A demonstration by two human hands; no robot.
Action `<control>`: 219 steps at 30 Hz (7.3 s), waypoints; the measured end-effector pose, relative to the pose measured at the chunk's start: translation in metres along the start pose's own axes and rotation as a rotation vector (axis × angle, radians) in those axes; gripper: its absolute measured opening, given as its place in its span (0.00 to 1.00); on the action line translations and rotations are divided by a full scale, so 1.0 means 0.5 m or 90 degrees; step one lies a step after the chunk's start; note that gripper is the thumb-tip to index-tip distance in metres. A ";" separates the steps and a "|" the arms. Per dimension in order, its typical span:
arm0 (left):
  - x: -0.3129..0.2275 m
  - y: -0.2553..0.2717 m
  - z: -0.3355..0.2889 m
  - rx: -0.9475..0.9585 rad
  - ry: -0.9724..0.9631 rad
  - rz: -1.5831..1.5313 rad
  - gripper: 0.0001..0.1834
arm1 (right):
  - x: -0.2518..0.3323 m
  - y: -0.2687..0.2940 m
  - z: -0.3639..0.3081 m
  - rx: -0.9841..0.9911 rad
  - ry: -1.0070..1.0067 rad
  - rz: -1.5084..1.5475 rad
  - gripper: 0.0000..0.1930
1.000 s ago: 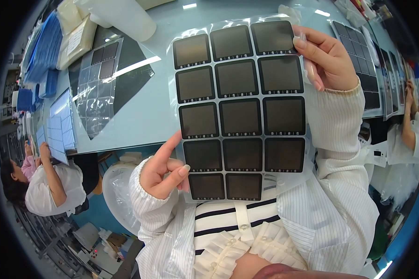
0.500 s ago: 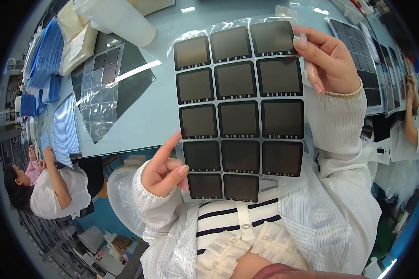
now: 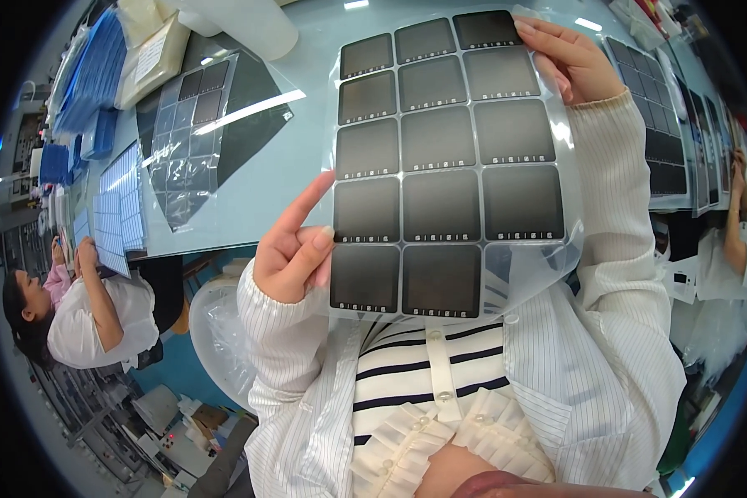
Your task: The recorder is inspecting and cleaning individual solar cell panels using a wipe and cleaning solution.
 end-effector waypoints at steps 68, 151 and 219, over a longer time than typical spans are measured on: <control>-0.088 0.213 -0.011 -0.440 -0.016 0.666 0.18 | -0.080 -0.195 -0.192 0.047 -0.271 -0.058 0.38; -0.193 0.001 -0.067 0.174 -0.062 0.071 0.10 | 0.064 -0.417 -0.096 0.085 0.306 -0.347 0.36; -0.026 0.286 -0.013 -0.589 0.005 1.014 0.27 | -0.065 -0.244 -0.206 0.113 0.342 -0.779 0.19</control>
Point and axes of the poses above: each hand's wrist, its own z-axis towards the middle knuckle, its own y-axis out of the back of the hand, x = y × z, the point moved 3 cm from there along z, towards the middle knuckle, and after that the axes turned 11 degrees about x, right-handed, at the moved point
